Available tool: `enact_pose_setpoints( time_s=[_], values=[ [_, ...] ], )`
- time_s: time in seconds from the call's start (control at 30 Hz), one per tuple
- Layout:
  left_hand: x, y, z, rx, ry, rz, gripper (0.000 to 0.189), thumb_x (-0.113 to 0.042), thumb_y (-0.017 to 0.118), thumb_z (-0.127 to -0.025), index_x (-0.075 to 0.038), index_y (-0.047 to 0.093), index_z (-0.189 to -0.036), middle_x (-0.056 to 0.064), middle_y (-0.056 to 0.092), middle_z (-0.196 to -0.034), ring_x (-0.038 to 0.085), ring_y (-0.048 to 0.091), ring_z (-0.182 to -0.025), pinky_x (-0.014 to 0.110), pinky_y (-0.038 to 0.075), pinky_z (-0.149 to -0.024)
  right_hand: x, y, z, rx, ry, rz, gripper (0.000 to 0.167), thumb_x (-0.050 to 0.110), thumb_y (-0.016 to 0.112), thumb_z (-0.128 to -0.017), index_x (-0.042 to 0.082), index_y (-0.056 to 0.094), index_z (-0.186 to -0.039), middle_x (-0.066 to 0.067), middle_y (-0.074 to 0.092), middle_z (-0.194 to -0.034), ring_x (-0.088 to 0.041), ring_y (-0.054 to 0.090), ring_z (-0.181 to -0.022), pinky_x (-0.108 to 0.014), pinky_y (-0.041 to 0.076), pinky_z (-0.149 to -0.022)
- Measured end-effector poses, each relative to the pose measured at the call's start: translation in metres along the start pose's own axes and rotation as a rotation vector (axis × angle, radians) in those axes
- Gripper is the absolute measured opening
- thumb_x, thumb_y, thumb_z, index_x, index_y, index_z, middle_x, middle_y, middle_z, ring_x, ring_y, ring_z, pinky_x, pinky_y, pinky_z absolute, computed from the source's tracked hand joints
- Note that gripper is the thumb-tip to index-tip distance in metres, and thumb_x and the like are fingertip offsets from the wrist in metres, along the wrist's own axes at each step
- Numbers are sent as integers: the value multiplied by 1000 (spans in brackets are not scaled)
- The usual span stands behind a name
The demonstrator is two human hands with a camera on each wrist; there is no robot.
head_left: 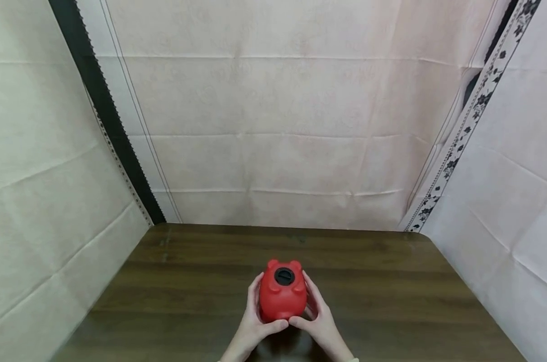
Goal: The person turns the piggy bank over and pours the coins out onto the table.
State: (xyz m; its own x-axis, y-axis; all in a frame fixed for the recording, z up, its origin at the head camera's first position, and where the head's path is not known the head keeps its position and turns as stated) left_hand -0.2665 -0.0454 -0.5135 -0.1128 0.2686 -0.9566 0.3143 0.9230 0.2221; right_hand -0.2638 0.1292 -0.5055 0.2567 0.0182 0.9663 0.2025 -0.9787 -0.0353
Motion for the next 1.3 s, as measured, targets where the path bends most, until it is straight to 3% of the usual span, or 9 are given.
enact_pose_setpoints(
  time_s=[0.2, 0.37, 0.47, 0.57, 0.7, 0.8, 0.9, 1.03, 1.3],
  values=[
    [-1, -1, 1, 27, -26, -34, 107, -6, 78, -78, -35, 7, -152, 2, 25, -154, 25, 39, -132, 28, 48, -99, 2, 1, 1, 31, 14, 24, 88, 7, 74, -83, 27, 24, -153, -3, 42, -151, 6, 49, -125, -17, 47, -97],
    [-1, -3, 1, -6, 19, -34, 108, -4, 80, -75, -32, 11, -153, 0, 29, -153, 18, 43, -131, 27, 48, -99, 4, 2, -1, 69, -21, 34, 90, 5, 72, -84, 23, 19, -155, -5, 34, -155, 7, 45, -128, -18, 45, -99],
    [-3, -5, 0, -34, 53, -62, 107, -4, 82, -73, -27, 15, -153, 3, 34, -152, 9, 47, -126, 25, 48, -98, 13, 5, -2, 13, -100, 115, 90, 3, 72, -83, 19, 19, -154, -8, 27, -157, 8, 39, -132, -20, 44, -99],
    [-6, -5, 0, -37, 53, -107, 107, -7, 84, -72, -26, 16, -154, 3, 36, -151, 7, 47, -125, 24, 47, -98, 33, 8, -2, -72, -223, 238, 79, 2, 71, -84, 15, 30, -150, -5, 28, -155, 4, 35, -134, -22, 44, -99],
    [-7, -1, 2, -23, 51, -137, 107, -11, 84, -73, -31, 16, -153, 0, 35, -152, 9, 45, -128, 24, 47, -99, 67, 12, -5, -156, -398, 429, 60, 5, 70, -86, 15, 45, -140, -3, 39, -148, -6, 41, -131, -21, 43, -100],
    [-7, 1, 4, -35, 61, -121, 106, -10, 84, -73, -36, 17, -151, 1, 34, -151, 13, 45, -129, 25, 49, -98, 86, 16, -7, -207, -462, 563, 49, 5, 71, -86, 16, 54, -131, 1, 48, -140, -10, 48, -124, -21, 48, -96],
    [-7, 2, 5, -47, 72, -111, 106, -9, 84, -72, -36, 18, -150, 1, 34, -151, 16, 44, -129, 24, 50, -97, 95, 18, -11, -245, -451, 644, 35, 4, 75, -82, 16, 64, -114, 3, 55, -130, -11, 56, -114, -28, 55, -89],
    [-8, 2, 6, -53, 81, -120, 106, -10, 85, -72, -36, 19, -150, 1, 33, -152, 22, 43, -131, 24, 49, -97, 99, 22, -16, -274, -373, 727, 22, 7, 80, -77, 18, 68, -92, 3, 61, -119, -14, 61, -106, -34, 58, -80],
    [-8, 4, 6, -44, 88, -188, 105, -14, 86, -71, -34, 20, -150, 5, 34, -152, 30, 42, -132, 22, 48, -98, 106, 28, -20, -352, -312, 926, 18, 17, 86, -71, 18, 70, -80, 0, 64, -107, -16, 64, -93, -34, 59, -71]
  ],
)
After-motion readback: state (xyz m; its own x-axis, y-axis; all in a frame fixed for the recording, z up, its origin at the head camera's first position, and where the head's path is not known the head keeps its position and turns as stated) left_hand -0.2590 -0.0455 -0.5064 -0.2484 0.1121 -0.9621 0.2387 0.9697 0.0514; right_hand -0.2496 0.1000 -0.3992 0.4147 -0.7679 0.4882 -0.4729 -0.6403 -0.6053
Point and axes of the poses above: each hand's wrist, its own z-axis away from the middle knuckle, its own y-axis out of the palm, x = y × z, the point moved 3 cm from there along -z, towards the middle knuckle
